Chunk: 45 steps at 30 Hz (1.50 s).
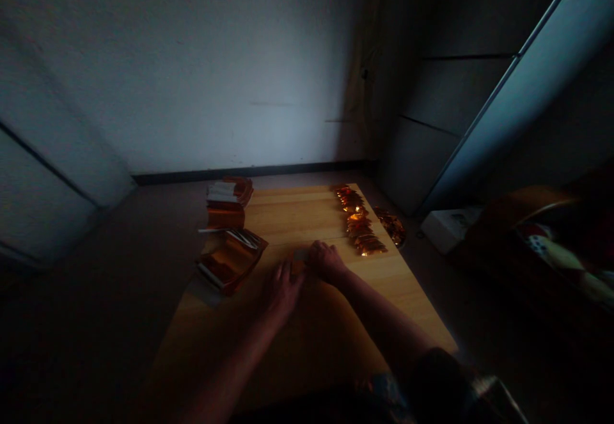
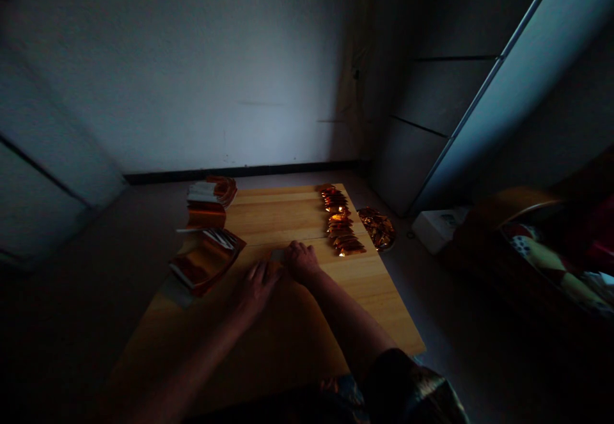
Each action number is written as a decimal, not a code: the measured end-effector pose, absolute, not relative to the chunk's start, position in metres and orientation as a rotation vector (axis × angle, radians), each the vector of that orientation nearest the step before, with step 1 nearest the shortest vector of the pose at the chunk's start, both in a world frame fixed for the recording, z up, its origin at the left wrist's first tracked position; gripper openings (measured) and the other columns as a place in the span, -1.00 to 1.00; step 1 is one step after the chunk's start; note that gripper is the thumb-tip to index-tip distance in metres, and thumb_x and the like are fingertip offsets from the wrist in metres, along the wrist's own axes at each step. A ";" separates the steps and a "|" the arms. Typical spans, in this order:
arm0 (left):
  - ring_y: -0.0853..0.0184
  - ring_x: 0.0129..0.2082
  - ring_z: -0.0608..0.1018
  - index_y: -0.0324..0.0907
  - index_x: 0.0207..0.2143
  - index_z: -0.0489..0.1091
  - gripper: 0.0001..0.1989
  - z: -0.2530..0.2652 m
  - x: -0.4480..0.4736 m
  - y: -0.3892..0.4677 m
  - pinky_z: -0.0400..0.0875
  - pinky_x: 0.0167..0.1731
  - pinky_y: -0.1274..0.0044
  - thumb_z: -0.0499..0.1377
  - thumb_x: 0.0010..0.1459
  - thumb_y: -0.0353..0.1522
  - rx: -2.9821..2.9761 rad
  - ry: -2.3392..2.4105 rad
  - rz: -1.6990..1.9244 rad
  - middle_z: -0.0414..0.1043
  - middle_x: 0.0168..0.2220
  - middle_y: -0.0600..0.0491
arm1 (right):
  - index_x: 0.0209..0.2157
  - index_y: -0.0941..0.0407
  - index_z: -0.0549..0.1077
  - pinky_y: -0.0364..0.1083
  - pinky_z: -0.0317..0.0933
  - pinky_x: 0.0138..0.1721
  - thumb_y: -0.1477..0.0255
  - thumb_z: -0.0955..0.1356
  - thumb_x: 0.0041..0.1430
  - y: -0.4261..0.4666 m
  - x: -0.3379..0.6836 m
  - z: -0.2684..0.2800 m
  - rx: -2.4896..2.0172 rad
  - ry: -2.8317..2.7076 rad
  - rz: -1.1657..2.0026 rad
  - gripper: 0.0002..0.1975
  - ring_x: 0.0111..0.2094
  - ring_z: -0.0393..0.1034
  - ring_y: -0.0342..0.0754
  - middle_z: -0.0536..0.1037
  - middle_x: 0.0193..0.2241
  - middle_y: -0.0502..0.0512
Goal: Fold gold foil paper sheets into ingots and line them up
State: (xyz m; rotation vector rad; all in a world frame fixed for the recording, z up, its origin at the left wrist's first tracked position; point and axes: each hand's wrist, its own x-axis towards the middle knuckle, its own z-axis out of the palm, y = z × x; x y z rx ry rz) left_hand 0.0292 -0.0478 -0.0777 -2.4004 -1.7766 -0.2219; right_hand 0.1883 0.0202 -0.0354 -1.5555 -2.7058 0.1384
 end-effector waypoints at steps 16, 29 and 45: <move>0.05 0.14 0.27 0.13 0.11 0.28 -0.53 -0.072 0.031 -0.053 0.28 0.01 0.20 0.03 0.18 -0.47 -2.430 -1.880 -0.315 0.17 0.19 -0.12 | -0.15 0.14 0.39 -0.11 0.14 -0.19 0.40 0.22 0.27 0.023 0.190 -0.045 -1.616 -2.515 0.277 -0.81 -0.12 0.32 -0.04 0.42 -0.12 0.17; 0.03 0.12 0.28 0.05 0.05 0.35 -0.57 -0.064 0.032 -0.053 0.27 0.00 0.17 0.02 0.16 -0.47 -2.450 -1.912 -0.314 0.21 0.17 -0.12 | -0.26 0.13 0.45 -0.17 0.13 -0.29 0.35 0.37 0.09 0.031 0.193 -0.053 -1.595 -2.356 0.395 -0.82 -0.27 0.35 -0.10 0.44 -0.23 0.08; 0.18 0.06 0.39 -0.10 -0.37 0.43 -0.84 -0.045 0.016 -0.022 0.23 0.02 0.20 0.05 0.14 -0.39 -2.596 -1.970 -0.548 0.35 0.10 0.00 | -0.08 0.08 0.43 -0.03 0.05 -0.08 0.44 0.22 0.29 -0.010 0.202 -0.043 -1.382 -2.535 0.188 -0.77 -0.05 0.19 0.00 0.44 -0.05 0.12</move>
